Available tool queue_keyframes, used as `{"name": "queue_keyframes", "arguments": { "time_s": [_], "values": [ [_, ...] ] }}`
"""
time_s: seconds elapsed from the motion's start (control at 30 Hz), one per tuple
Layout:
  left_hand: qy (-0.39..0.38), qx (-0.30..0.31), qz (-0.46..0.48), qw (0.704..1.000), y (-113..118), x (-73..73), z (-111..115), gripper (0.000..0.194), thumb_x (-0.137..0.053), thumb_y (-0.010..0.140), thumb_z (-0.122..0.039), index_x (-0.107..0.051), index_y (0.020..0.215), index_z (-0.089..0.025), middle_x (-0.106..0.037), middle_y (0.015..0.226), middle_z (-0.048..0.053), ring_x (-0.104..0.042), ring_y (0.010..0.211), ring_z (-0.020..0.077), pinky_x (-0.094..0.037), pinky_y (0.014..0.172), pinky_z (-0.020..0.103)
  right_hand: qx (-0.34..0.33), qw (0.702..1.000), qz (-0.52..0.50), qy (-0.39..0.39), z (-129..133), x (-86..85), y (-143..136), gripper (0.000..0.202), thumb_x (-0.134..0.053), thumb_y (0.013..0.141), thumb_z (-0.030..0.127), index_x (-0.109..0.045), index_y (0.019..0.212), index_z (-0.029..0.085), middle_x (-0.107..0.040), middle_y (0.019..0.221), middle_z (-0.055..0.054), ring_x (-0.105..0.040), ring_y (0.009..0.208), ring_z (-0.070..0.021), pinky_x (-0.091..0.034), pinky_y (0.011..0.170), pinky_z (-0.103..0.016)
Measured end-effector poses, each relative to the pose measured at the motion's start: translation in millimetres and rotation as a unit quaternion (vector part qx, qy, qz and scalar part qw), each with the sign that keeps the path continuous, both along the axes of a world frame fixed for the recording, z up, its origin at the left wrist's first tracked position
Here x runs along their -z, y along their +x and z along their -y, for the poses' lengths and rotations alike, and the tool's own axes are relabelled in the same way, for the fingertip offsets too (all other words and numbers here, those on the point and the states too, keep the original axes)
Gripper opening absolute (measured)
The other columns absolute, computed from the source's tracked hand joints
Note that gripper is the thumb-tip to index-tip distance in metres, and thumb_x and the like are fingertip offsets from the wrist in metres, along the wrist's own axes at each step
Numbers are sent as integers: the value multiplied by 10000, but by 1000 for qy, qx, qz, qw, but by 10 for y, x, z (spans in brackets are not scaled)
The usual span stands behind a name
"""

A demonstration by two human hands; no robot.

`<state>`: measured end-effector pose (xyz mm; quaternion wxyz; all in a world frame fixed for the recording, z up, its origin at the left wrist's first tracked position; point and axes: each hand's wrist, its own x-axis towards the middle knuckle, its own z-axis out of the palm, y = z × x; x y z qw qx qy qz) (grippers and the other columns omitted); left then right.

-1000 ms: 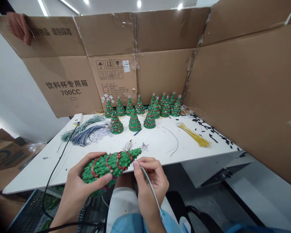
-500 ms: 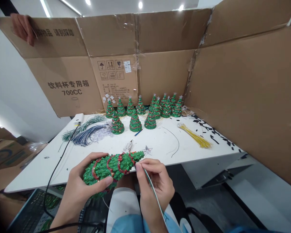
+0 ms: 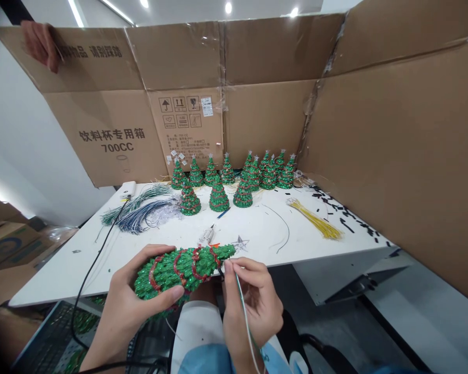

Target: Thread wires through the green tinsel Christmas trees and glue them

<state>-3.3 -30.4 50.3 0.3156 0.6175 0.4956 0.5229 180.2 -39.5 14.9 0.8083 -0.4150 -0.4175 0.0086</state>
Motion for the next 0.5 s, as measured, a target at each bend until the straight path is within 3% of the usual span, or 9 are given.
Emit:
{"name": "queue_keyframes", "arguments": {
  "time_s": [0.17, 0.37, 0.5],
  "values": [
    [-14, -1, 12, 1000, 0, -9, 13, 555, -999, 715, -455, -798, 1199, -270, -788, 1233, 60, -752, 1088, 308, -635, 901, 393, 60, 994, 86, 17, 2, 12, -49, 250, -868, 901, 25, -801, 1003, 243, -834, 958, -38, -792, 809, -191, -657, 701, -323],
    [-16, -9, 12, 1000, 1, -10, 14, 546, -997, 718, -428, -794, 1203, -282, -781, 1258, 42, -733, 1133, 298, -605, 958, 381, 27, 998, 53, 21, -35, 4, -50, 217, -856, 913, 35, -790, 987, 228, -829, 945, -41, -799, 817, -185, -652, 686, -290],
    [-20, 1, 12, 1000, -1, -6, -2, 531, -988, 722, -395, -801, 1207, -282, -784, 1258, 32, -739, 1111, 285, -592, 970, 370, -40, 999, -12, 12, -46, 3, 10, 167, -879, 919, 92, -768, 933, 215, -821, 910, -45, -805, 813, -186, -653, 680, -275]
  ]
}}
